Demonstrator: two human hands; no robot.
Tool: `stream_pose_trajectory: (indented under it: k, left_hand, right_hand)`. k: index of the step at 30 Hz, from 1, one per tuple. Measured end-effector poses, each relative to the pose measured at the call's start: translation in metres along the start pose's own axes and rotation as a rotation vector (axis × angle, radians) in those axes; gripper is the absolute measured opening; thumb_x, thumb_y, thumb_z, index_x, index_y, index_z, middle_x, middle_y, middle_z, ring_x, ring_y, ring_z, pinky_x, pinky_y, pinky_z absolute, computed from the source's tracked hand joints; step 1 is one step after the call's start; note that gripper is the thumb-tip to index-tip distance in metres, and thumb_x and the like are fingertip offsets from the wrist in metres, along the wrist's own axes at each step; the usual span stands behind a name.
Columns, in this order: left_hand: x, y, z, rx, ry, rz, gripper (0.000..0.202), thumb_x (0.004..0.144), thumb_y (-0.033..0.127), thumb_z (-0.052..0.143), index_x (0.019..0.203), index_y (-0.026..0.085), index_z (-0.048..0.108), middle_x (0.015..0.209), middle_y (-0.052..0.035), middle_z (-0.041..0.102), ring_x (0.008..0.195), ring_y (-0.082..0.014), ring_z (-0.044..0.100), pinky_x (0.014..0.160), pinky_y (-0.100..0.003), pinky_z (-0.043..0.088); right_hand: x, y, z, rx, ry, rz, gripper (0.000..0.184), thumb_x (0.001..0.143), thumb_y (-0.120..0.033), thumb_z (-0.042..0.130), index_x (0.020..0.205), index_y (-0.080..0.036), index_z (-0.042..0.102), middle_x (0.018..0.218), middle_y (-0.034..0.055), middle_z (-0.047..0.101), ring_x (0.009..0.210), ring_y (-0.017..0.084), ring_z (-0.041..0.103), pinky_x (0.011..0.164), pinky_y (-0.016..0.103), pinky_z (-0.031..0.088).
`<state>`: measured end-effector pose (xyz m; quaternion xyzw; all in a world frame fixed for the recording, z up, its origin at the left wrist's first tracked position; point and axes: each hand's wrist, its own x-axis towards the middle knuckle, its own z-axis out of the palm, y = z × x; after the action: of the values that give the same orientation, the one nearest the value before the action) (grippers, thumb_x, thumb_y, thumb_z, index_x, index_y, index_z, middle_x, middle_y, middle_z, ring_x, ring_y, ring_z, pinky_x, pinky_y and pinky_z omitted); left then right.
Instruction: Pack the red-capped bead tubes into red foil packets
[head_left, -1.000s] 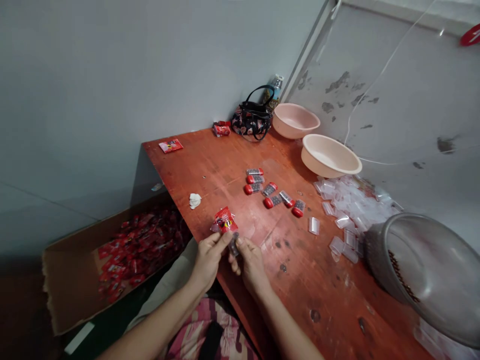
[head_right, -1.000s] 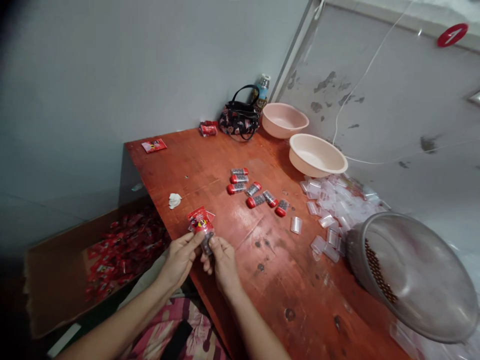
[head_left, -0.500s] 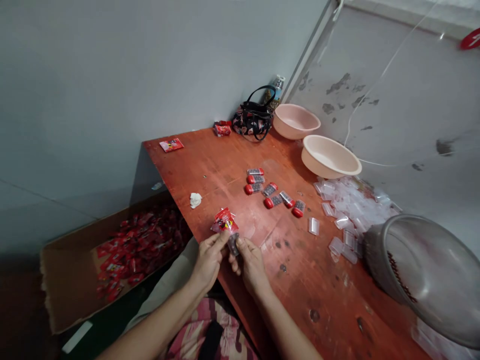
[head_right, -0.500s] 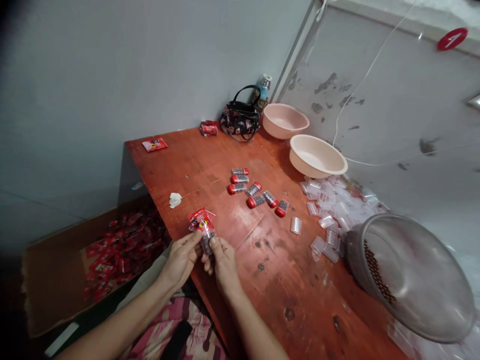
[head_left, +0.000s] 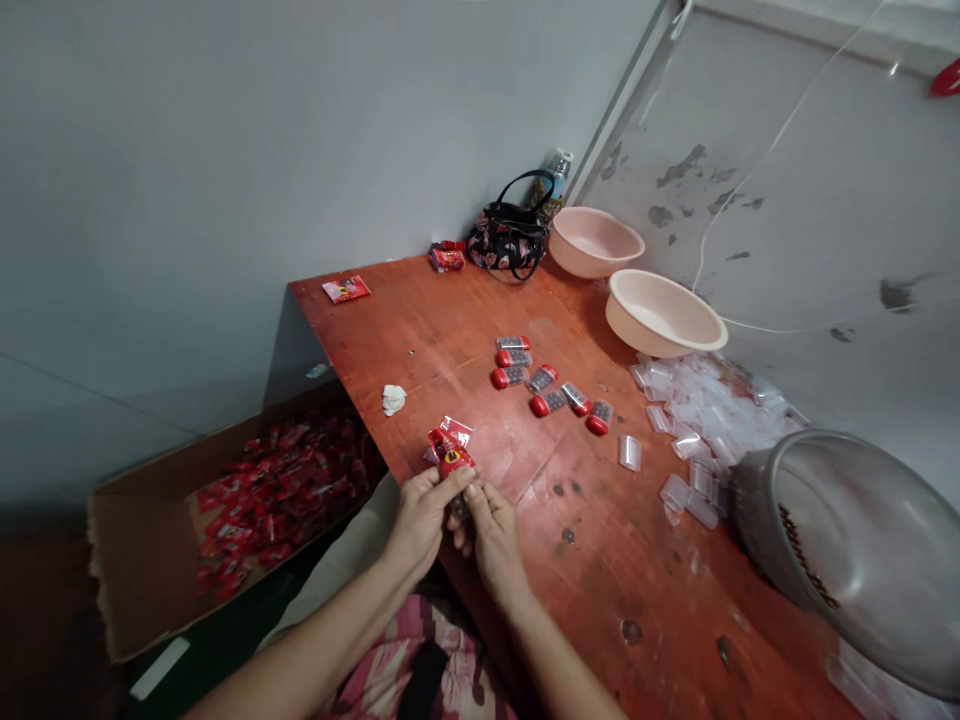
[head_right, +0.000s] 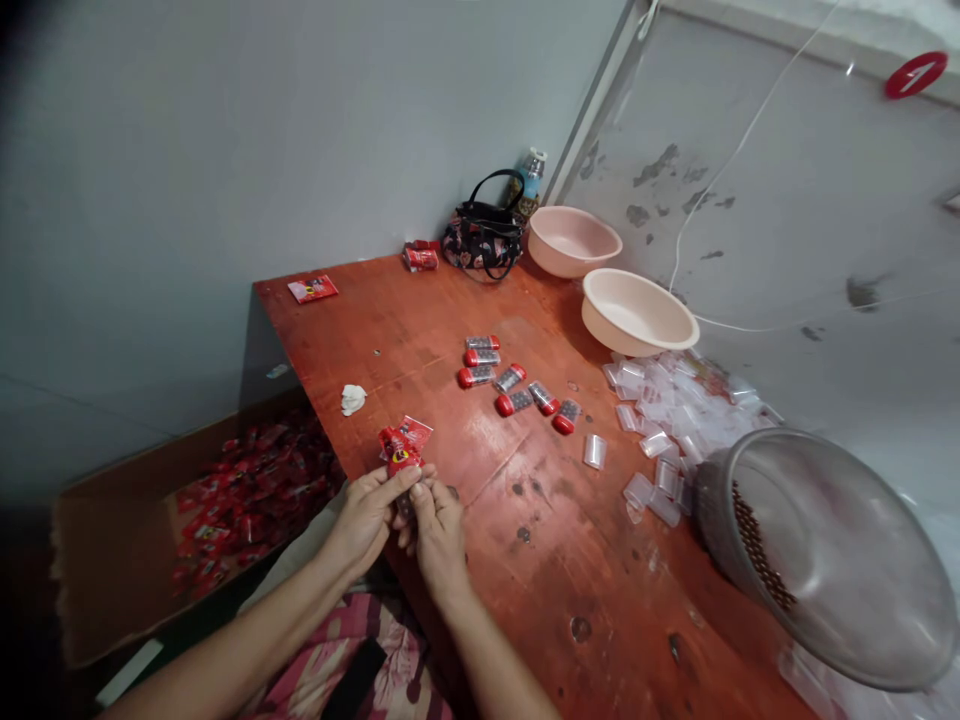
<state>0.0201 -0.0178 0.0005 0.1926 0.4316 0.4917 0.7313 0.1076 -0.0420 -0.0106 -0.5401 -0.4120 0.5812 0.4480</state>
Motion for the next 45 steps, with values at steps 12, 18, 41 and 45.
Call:
stream_pose_trajectory:
  k: [12, 18, 41, 45]
  left_hand:
    - [-0.004, 0.004, 0.000, -0.142, -0.093, 0.073, 0.019, 0.075, 0.031, 0.056, 0.068, 0.014, 0.055, 0.051, 0.0043, 0.048, 0.041, -0.0071, 0.045, 0.044, -0.022, 0.042]
    - [-0.002, -0.005, -0.005, 0.094, 0.074, 0.136, 0.023, 0.064, 0.036, 0.065, 0.058, 0.015, 0.058, 0.045, 0.0033, 0.050, 0.040, -0.0089, 0.044, 0.042, -0.022, 0.036]
    - [-0.004, 0.000, -0.014, 0.502, -0.077, 0.209, 0.022, 0.067, 0.033, 0.060, 0.058, 0.015, 0.053, 0.053, 0.0040, 0.045, 0.050, -0.0091, 0.038, 0.047, -0.021, 0.028]
    - [0.002, 0.006, -0.011, 0.132, -0.034, 0.167, 0.019, 0.069, 0.031, 0.061, 0.075, 0.013, 0.061, 0.066, -0.0008, 0.057, 0.059, -0.0121, 0.049, 0.058, -0.024, 0.038]
  right_hand:
    - [0.001, -0.014, -0.009, -0.186, 0.083, -0.082, 0.027, 0.082, -0.042, 0.046, 0.077, -0.018, 0.056, 0.053, -0.0034, 0.051, 0.043, 0.009, 0.045, 0.041, 0.019, 0.036]
    - [-0.002, -0.007, -0.003, -0.158, 0.089, -0.047, 0.029, 0.084, -0.044, 0.043, 0.074, -0.018, 0.054, 0.054, -0.0028, 0.051, 0.041, 0.008, 0.044, 0.039, 0.018, 0.035]
    - [0.050, -0.066, -0.032, -0.353, 0.222, -0.383, 0.021, 0.082, -0.033, 0.047, 0.069, -0.017, 0.054, 0.068, -0.0002, 0.054, 0.066, 0.013, 0.050, 0.063, 0.025, 0.040]
    - [0.028, -0.049, -0.035, -0.264, 0.135, -0.267, 0.017, 0.080, -0.032, 0.051, 0.087, -0.018, 0.058, 0.084, 0.0031, 0.060, 0.077, 0.016, 0.054, 0.071, 0.027, 0.042]
